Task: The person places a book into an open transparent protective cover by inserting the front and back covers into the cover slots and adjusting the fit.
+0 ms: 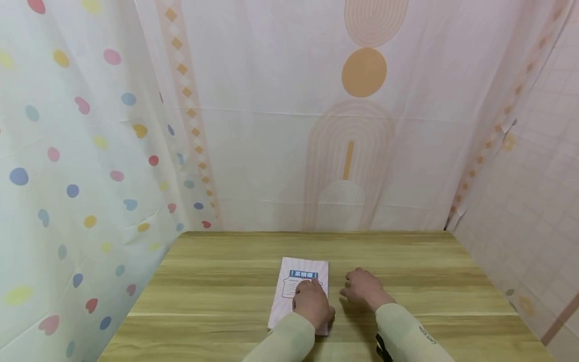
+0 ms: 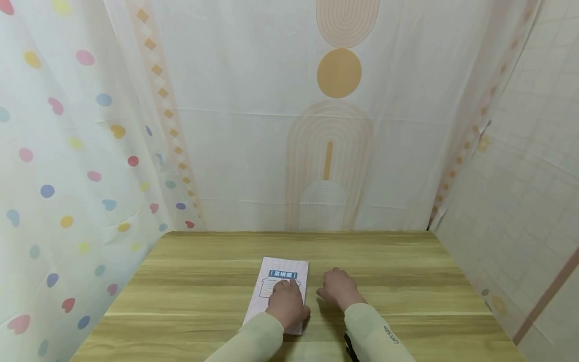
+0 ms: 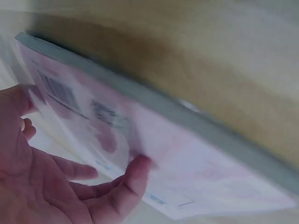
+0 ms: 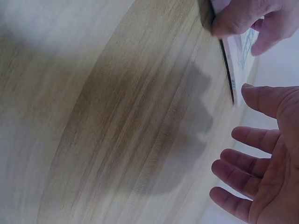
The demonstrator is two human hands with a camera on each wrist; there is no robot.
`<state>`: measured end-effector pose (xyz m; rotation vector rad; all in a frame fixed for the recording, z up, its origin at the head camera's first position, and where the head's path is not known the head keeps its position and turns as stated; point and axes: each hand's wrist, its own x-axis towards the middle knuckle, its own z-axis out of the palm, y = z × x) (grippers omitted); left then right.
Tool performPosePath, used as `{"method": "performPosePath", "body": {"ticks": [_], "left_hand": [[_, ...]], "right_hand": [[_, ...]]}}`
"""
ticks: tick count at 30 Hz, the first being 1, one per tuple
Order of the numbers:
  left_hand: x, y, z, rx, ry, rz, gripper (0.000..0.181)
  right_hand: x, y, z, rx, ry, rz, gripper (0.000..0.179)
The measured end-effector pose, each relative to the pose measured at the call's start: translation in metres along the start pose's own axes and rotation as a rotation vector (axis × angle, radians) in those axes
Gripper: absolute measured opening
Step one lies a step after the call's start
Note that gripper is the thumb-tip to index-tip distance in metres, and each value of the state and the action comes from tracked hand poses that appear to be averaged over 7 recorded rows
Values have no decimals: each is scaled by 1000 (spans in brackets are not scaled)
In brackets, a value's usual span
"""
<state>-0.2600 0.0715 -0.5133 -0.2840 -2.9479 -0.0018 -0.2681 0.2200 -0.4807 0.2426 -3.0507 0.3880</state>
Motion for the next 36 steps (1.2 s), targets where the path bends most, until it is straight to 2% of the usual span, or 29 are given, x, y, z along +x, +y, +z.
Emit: {"method": "performPosePath", "body": {"ticks": [5, 10, 13, 16, 21, 24, 28, 33, 36], "left_hand": [[1, 2, 1, 89, -31, 9, 83], [-1, 0, 0, 169, -2, 35, 54], [2, -8, -3, 111, 13, 99, 32], [8, -21, -9, -53, -10, 155, 18], [20, -43, -20, -379, -85, 148, 8], [26, -54, -23, -530, -107, 143, 18], [29, -62, -24, -685, -142, 145, 30], [26, -69, -25, -907, -263, 99, 44], [24, -71, -26, -1001, -291, 91, 45]], "right_hand": [[0, -2, 1, 5, 7, -12, 40], [0, -5, 0, 12, 16, -18, 40], [0, -6, 1, 19, 17, -18, 39], [1, -7, 1, 19, 16, -25, 39], [0, -7, 2, 29, 8, -24, 39], [1, -7, 2, 40, 7, -22, 39], [1, -9, 2, 58, 8, -30, 38], [2, -11, 3, 68, 8, -43, 38], [2, -13, 4, 82, 5, -48, 37]]}}
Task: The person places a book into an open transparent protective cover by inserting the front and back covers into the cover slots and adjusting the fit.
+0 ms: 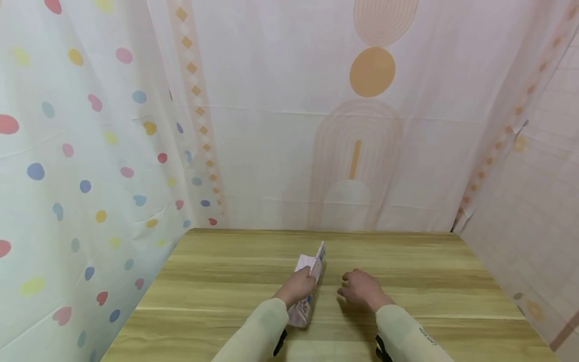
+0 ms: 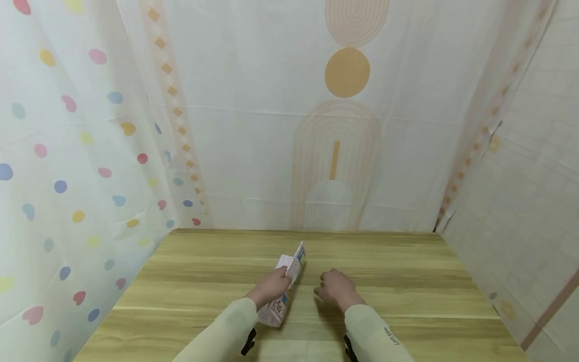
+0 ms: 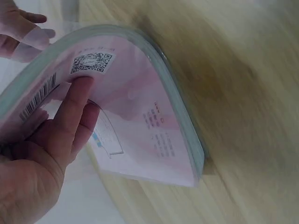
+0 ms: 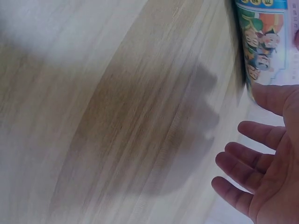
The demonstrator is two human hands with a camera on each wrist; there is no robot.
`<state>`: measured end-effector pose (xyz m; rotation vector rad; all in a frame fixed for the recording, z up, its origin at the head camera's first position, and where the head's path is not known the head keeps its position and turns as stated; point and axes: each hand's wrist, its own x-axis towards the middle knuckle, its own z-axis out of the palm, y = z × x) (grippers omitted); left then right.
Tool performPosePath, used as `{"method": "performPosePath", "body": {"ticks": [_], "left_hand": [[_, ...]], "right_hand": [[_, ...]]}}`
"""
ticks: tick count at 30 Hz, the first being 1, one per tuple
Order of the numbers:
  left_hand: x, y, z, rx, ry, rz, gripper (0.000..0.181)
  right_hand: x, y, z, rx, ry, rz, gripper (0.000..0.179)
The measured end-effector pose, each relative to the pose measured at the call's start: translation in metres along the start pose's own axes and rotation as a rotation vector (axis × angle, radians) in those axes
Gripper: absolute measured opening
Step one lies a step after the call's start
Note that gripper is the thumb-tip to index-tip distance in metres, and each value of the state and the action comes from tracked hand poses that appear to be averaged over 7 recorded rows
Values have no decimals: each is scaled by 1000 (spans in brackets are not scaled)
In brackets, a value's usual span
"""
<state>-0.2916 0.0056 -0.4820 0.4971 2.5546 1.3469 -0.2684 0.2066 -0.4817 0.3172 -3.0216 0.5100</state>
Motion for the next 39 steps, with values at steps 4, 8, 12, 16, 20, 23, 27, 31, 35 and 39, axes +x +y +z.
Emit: {"method": "performPosePath", "body": {"ticks": [4, 8, 12, 16, 20, 23, 27, 31, 35, 39], "left_hand": [[-2, 2, -3, -96, -5, 31, 43], [-3, 7, -9, -254, 10, 34, 50], [-1, 13, -15, -379, 27, 57, 51], [-1, 14, -18, -481, 5, 74, 47], [-1, 12, -16, -559, 4, 80, 47], [1, 12, -15, -626, 14, 68, 50], [2, 13, -15, -688, 12, 53, 56], [2, 9, -16, -650, 35, 26, 59], [3, 1, -18, -580, 78, -29, 61], [4, -8, -19, -514, 108, -59, 68]], "right_hand": [[1, -1, 3, 51, 2, -17, 36], [4, -4, 5, 111, 0, -37, 36], [6, -7, 7, 183, 1, -49, 40], [6, -8, 8, 285, 0, 10, 46], [3, -5, 7, 399, -5, 85, 53], [1, -1, 5, 557, -1, 136, 55], [3, 4, 3, 794, 24, 193, 52], [4, 7, 1, 866, 44, 258, 52], [4, 8, -2, 861, 52, 302, 59], [3, 9, -2, 839, 49, 318, 61]]}}
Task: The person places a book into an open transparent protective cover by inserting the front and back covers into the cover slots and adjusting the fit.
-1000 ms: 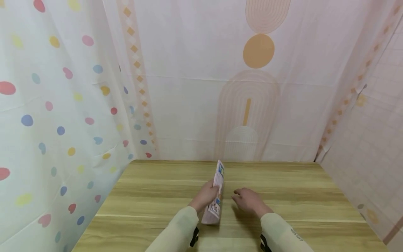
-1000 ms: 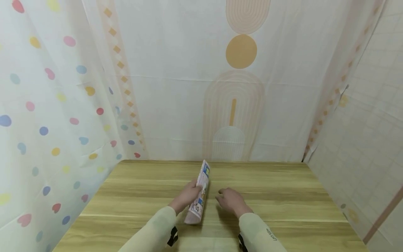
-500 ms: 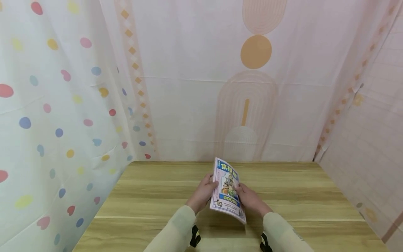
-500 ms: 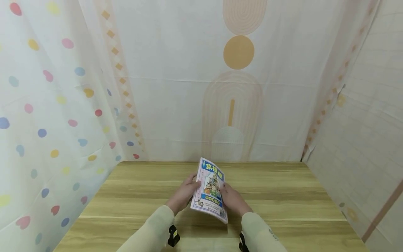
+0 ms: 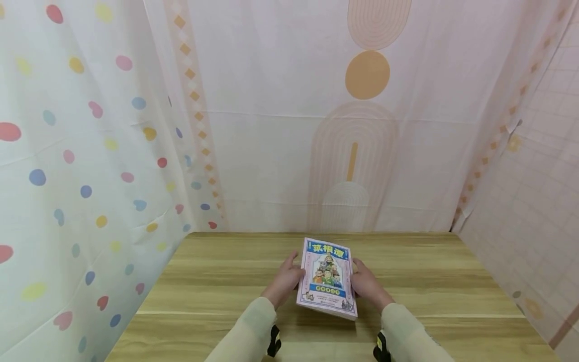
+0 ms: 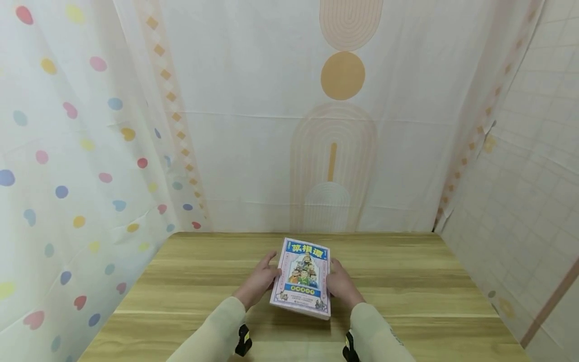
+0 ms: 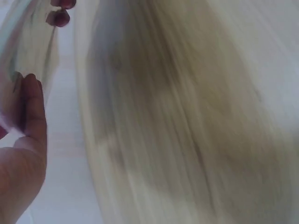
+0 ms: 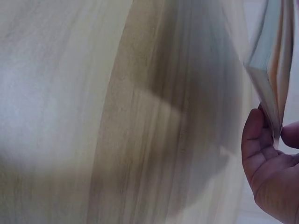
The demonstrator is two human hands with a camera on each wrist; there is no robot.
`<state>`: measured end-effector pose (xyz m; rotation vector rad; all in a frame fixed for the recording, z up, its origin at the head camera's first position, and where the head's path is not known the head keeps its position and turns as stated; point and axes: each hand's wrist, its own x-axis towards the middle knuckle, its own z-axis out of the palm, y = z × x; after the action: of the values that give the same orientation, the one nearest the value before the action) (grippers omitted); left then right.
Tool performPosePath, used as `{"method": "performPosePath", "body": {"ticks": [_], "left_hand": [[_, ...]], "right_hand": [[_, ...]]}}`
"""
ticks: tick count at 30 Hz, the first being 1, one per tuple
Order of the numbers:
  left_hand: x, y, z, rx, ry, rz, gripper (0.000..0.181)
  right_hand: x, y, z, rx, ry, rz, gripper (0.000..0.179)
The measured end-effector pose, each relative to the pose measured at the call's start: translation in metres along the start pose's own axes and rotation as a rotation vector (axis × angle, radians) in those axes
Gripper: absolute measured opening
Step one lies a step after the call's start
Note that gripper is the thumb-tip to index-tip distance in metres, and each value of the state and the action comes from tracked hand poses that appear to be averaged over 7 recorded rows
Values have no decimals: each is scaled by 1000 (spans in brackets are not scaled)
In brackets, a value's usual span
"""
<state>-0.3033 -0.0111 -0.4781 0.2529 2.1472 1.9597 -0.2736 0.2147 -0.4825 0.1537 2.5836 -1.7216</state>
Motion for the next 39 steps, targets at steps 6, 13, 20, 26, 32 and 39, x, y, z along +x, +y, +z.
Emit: {"method": "performPosePath", "body": {"ticks": [6, 13, 20, 26, 32, 39], "left_hand": [[3, -10, -3, 145, 42, -15, 76], [3, -21, -2, 265, 40, -46, 73], [2, -28, 1, 289, 60, -31, 71], [-3, -30, 0, 293, 127, -109, 55], [-4, -31, -2, 285, 116, -105, 50], [-4, -31, -6, 314, 100, -82, 50]], "right_hand": [[2, 4, 2, -68, 13, 5, 62], [6, 15, 6, -160, 25, -10, 60], [5, 20, 9, -211, 37, -30, 60], [2, 22, 13, -234, 44, -78, 61], [0, 23, 14, -310, 64, -130, 54], [1, 23, 11, -455, 109, -97, 48]]}}
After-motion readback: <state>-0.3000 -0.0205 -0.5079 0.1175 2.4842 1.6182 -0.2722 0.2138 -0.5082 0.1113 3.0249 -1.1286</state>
